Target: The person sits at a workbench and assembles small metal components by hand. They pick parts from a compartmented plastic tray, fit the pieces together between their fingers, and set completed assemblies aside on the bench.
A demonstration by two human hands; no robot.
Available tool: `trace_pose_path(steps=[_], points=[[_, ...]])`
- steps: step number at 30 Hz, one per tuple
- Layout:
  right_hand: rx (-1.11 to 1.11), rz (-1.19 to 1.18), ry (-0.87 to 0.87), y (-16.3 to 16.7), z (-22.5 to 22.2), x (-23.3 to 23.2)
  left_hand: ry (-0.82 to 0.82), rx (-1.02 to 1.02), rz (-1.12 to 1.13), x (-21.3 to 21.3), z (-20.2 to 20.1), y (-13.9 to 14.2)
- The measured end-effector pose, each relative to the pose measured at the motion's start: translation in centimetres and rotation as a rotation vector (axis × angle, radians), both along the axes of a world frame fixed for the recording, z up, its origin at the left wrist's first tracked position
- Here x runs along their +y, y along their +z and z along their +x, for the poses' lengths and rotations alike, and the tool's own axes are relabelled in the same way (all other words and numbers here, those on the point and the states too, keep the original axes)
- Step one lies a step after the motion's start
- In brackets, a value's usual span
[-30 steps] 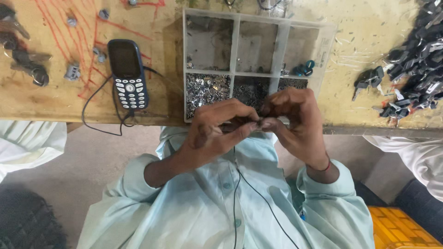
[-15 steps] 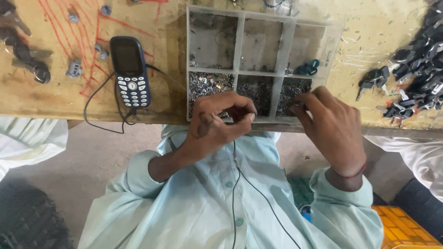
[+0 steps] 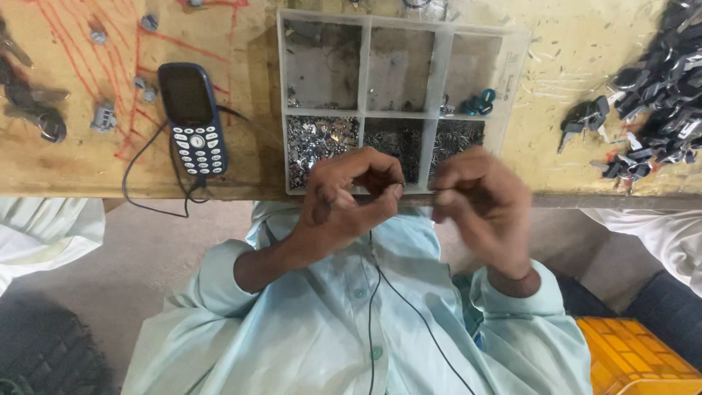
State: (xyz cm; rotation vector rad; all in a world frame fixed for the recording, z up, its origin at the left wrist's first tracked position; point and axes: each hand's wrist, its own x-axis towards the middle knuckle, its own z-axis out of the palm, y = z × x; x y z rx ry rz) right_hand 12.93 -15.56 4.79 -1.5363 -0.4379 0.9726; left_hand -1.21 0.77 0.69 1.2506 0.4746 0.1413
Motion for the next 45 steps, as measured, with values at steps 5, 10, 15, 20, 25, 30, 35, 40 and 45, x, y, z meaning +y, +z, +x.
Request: trace_pose_path(steps=[5,10,15,20,25,30,35,40,45], points=[[-0.386,-0.042,0.131,-1.1,-1.9,0.2,-0.042,-0.061,-0.518,-0.5,-0.1,-1.1],[-0.252,-0.008,0.161,-1.0,-1.4,-0.9,-0.089,-0.061,-0.498,-0.5,-0.4,-1.2],[-0.196,0.009,0.11,-1.5,-1.9,-1.3,-0.108,-0.104,-0.274,0.3,-0.5,0.1],[-0.841,0.001,0.178,-2.8,-2.2,-1.1,-0.074,-0.166,0.143,1.0,-0.7,0.6],[-0.63,0.212,0.286,-1.9,-0.2,0.2,-0.253,-0.041,-0.293,1.3,-0.7,-0.8],[-0.753,-0.112,0.448,0.1,3.4,5.9,-0.282,-0.155,-0.254,1.3,-1.7,-1.4],[-1.507,-0.084,0.498,-5.1,3.3,16.0,-0.267,-0.146,-0.179,1.1,-1.9,-1.5],[-1.239,-0.175,0.514,-4.1,4.4,14.4,-0.2,-0.144,-0.15,1.3,-2.2,-1.1],[-0.986,-0.168,0.639,1.8,3.3,6.6,-0.067,-0.163,-0.091,2.5,-2.0,-0.8]])
